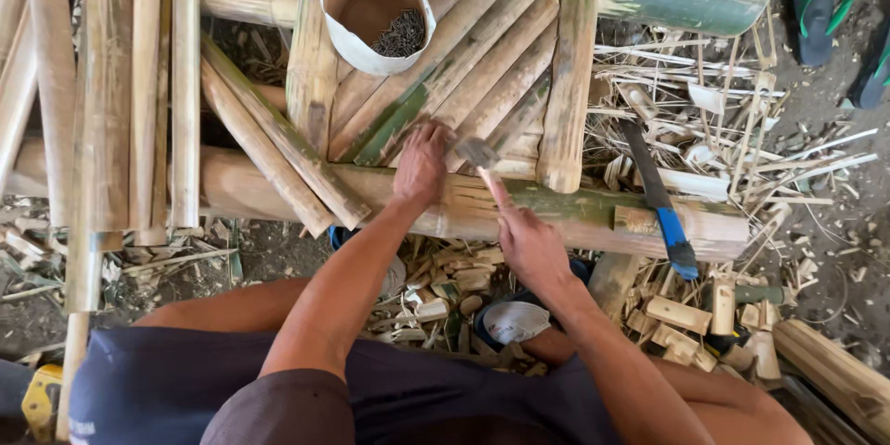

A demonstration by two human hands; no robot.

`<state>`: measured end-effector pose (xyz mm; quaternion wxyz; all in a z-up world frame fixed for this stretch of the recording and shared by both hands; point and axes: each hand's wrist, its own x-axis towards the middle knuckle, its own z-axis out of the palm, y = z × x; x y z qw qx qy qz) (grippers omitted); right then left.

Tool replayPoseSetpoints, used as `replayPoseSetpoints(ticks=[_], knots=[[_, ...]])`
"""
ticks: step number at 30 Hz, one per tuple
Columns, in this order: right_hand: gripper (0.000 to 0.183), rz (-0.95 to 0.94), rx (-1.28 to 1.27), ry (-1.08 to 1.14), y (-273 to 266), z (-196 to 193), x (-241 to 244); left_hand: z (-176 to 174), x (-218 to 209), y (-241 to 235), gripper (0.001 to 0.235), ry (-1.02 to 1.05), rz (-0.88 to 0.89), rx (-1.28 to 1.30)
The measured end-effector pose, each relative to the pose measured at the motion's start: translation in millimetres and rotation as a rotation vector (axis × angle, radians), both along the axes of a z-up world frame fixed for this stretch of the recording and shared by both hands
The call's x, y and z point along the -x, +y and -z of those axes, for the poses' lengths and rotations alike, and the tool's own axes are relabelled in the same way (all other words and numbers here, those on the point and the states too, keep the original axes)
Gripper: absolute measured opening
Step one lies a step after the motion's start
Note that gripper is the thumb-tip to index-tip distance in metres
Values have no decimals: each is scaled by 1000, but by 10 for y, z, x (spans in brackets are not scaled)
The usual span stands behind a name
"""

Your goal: The person assembles a bamboo structure by hammering nails into split bamboo slats and sawing bamboo pieces to fit. They repeatedly pick up nails, position slats, and drive nails with a hammer, then use a hand saw to trim bamboo segments.

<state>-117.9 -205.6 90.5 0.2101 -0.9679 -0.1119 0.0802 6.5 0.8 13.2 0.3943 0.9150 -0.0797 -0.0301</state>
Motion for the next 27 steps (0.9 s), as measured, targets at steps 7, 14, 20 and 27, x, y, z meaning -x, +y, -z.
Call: replayPoseSetpoints(ticks=[7,14,20,27], knots=[[74,14,117,61,-61,12,-50,-49,40,27,35,-72,16,26],[62,236,-281,-92,-194,176,34,-373,-854,398,19,-222,30,-480],[53,517,-284,168,-239,477,-112,-232,-2197,753,22,231,12,-658],[56,453,-214,60,-246,626,-58,-149,-2224,676,19,210,102,-759]])
